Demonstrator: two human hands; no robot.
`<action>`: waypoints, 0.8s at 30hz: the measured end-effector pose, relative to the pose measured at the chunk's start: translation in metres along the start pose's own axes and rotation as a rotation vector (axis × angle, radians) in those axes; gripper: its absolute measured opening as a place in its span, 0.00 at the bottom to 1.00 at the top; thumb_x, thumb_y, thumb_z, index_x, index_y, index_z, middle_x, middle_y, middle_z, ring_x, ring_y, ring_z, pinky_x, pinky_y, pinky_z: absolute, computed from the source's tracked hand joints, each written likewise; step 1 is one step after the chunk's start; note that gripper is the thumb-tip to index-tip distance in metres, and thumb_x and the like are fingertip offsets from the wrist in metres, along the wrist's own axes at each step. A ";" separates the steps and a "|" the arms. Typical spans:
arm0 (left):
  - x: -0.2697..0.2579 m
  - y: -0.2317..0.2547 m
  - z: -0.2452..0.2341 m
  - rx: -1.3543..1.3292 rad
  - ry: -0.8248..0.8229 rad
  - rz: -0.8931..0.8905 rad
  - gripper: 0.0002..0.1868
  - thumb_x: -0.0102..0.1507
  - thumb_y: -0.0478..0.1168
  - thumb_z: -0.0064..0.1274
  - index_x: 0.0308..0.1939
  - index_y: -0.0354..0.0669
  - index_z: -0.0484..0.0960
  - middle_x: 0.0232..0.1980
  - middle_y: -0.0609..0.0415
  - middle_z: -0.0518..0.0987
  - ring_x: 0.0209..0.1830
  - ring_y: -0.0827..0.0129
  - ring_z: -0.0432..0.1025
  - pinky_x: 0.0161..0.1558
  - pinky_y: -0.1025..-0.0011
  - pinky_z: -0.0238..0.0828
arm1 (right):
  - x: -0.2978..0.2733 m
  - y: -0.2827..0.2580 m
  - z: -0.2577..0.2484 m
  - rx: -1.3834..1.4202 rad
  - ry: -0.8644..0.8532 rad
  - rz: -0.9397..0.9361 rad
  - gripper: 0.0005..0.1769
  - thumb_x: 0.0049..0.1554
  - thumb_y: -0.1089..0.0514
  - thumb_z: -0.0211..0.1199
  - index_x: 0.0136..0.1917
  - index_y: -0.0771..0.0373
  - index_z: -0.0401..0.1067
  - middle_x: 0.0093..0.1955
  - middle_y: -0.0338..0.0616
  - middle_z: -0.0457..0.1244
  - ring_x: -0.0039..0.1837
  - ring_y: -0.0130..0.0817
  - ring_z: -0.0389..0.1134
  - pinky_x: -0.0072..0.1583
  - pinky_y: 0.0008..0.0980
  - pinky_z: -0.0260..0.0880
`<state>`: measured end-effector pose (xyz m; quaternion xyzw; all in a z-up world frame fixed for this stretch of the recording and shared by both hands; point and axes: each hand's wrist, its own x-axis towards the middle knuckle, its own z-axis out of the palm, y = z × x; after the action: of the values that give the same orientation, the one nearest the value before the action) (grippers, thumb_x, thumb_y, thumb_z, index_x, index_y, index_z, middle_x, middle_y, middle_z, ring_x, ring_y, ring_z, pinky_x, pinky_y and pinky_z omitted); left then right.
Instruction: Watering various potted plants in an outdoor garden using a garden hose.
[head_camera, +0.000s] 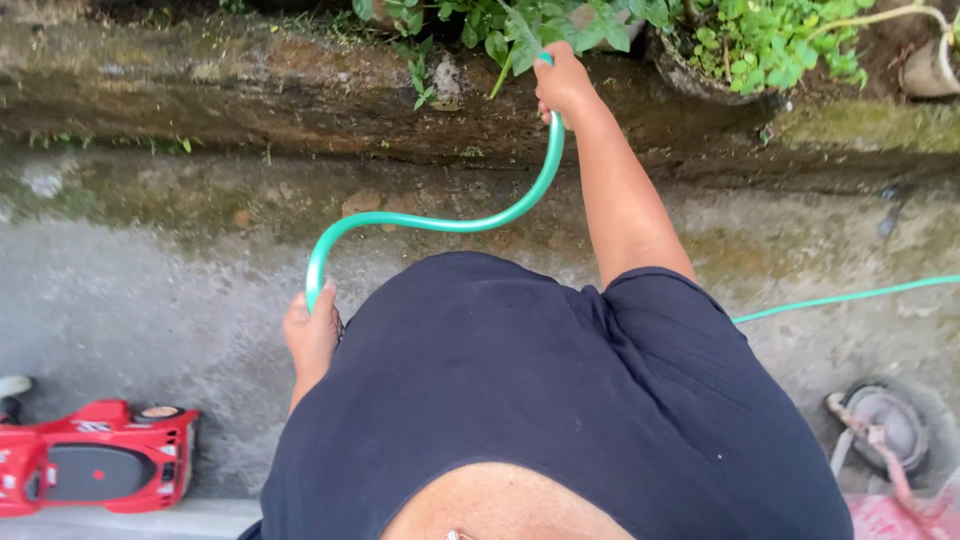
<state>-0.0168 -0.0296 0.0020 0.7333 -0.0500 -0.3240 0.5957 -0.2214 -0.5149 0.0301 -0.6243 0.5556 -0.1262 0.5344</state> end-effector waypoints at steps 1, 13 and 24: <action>-0.001 0.001 0.001 -0.009 0.007 -0.003 0.15 0.67 0.42 0.59 0.30 0.45 0.71 0.19 0.62 0.66 0.13 0.79 0.58 0.17 0.74 0.51 | 0.000 0.002 -0.001 -0.010 -0.006 -0.004 0.14 0.68 0.51 0.50 0.65 0.52 0.59 0.39 0.42 0.60 0.33 0.30 0.60 0.32 0.36 0.66; 0.000 0.011 0.006 -0.058 -0.027 0.033 0.14 0.67 0.43 0.59 0.32 0.42 0.73 0.20 0.63 0.68 0.15 0.80 0.61 0.18 0.75 0.58 | -0.010 -0.003 -0.004 0.065 0.121 0.034 0.14 0.68 0.52 0.50 0.66 0.53 0.58 0.38 0.41 0.60 0.31 0.28 0.59 0.31 0.34 0.65; 0.009 0.008 0.008 -0.053 -0.023 -0.003 0.14 0.67 0.44 0.59 0.32 0.42 0.73 0.20 0.63 0.69 0.15 0.80 0.62 0.17 0.76 0.59 | -0.033 -0.026 -0.005 -0.022 0.153 0.108 0.14 0.69 0.52 0.49 0.66 0.52 0.57 0.40 0.39 0.61 0.33 0.27 0.60 0.34 0.31 0.66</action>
<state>-0.0114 -0.0425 0.0049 0.7135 -0.0472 -0.3347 0.6137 -0.2220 -0.4950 0.0672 -0.5878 0.6290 -0.1386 0.4896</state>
